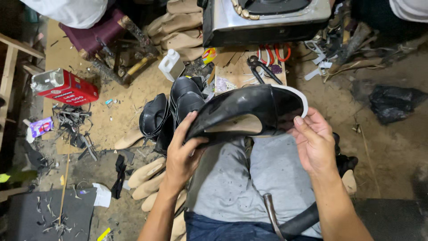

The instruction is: The person sits on the floor holding a black shoe upper over a wooden last on their lap. They hammer the shoe with a cobbler's hammer, heat the upper over a gas burner, press and shape the leather around the last, then pull the upper off the last and continue hammering the sole edge.

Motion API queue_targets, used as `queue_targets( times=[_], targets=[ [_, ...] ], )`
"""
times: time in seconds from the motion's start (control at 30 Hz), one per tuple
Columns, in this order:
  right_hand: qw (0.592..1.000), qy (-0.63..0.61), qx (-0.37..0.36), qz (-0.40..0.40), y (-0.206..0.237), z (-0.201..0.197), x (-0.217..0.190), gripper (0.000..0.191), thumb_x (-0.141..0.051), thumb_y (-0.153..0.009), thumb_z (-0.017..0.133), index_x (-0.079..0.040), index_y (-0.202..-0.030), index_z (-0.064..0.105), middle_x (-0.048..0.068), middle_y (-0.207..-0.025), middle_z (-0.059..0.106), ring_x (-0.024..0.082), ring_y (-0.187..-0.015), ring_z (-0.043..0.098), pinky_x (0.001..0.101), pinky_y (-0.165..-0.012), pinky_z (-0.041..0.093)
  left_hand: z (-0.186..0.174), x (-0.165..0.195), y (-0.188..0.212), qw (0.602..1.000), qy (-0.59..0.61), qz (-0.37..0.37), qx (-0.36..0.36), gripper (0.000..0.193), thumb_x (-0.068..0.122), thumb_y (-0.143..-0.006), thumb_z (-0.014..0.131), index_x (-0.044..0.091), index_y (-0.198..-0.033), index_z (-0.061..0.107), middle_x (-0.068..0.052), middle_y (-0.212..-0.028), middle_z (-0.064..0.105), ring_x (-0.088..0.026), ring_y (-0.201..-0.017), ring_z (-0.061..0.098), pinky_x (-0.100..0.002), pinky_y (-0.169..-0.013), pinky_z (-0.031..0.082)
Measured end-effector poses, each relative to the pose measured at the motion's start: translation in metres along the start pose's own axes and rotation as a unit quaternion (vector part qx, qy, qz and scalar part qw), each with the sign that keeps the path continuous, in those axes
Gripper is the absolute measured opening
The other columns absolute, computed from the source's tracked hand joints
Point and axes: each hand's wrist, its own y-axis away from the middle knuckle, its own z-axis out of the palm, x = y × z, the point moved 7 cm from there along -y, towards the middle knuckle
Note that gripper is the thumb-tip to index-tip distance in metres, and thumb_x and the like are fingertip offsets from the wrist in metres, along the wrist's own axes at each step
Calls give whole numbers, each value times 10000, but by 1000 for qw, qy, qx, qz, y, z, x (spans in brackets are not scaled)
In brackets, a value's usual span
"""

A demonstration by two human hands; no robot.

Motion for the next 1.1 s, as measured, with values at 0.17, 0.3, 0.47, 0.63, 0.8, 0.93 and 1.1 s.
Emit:
queue_targets(
  times=[0.17, 0.3, 0.47, 0.63, 0.8, 0.93, 1.1],
  targets=[
    [1000, 3, -1, 1, -4, -11, 3, 201, -29, -1048, 588, -50, -1245, 621, 81, -1173, 711, 189, -1077, 672, 385, -979, 527, -7, 41, 4, 978, -122, 163, 47, 248, 60, -769, 844, 26, -895, 634, -229, -1467, 532, -454, -1384, 525, -532, -1173, 440],
    [1000, 1, 5, 23, -4, -11, 1, 215, -40, -1039, 586, -50, -1251, 619, 82, -1187, 705, 195, -1101, 665, 403, -986, 524, -5, 43, 1, 985, -114, 132, 15, 405, 43, -772, 821, 78, -1162, 718, -237, -1454, 536, -418, -1363, 540, -523, -1152, 451],
    [992, -81, 7, 101, -20, -5, -7, 306, -73, -1005, 547, -25, -1298, 620, 100, -1254, 707, 217, -1174, 669, 408, -1082, 494, -2, 2, -11, 965, 249, -62, 46, 701, 136, -835, 847, 77, -1420, 467, -162, -1467, 492, -261, -1357, 530, -421, -1099, 480],
    [984, -111, 21, 135, -54, -9, -15, 266, -101, -1035, 559, 15, -1257, 646, 110, -1229, 720, 214, -1157, 682, 373, -1086, 510, -2, -33, -44, 925, 348, -150, 7, 484, 55, -1003, 692, 47, -1462, 540, -108, -1318, 652, -128, -1101, 593, -280, -919, 495],
    [979, -147, 52, 134, -69, -21, -14, 218, -59, -1023, 591, 12, -1219, 657, 110, -1183, 736, 214, -1112, 703, 355, -1045, 540, -4, -46, -63, 929, 314, -196, 21, 449, 68, -994, 707, 55, -1425, 583, -40, -1046, 715, -47, -833, 596, -199, -684, 466],
    [981, -149, 45, 120, -71, -22, -15, 205, -35, -1027, 594, 28, -1215, 646, 120, -1187, 731, 218, -1114, 707, 352, -1049, 552, -3, -51, -64, 931, 290, -217, 36, 443, 51, -1002, 739, 37, -1426, 612, -30, -934, 672, -49, -772, 553, -198, -639, 419],
    [981, -138, 58, 123, -69, -19, -17, 215, -46, -1016, 578, 22, -1209, 645, 116, -1201, 727, 206, -1130, 701, 346, -1049, 547, 3, -60, -69, 913, 350, -207, 30, 497, 31, -925, 727, 49, -1395, 565, -20, -1049, 752, -56, -909, 678, -198, -780, 532]
  ],
)
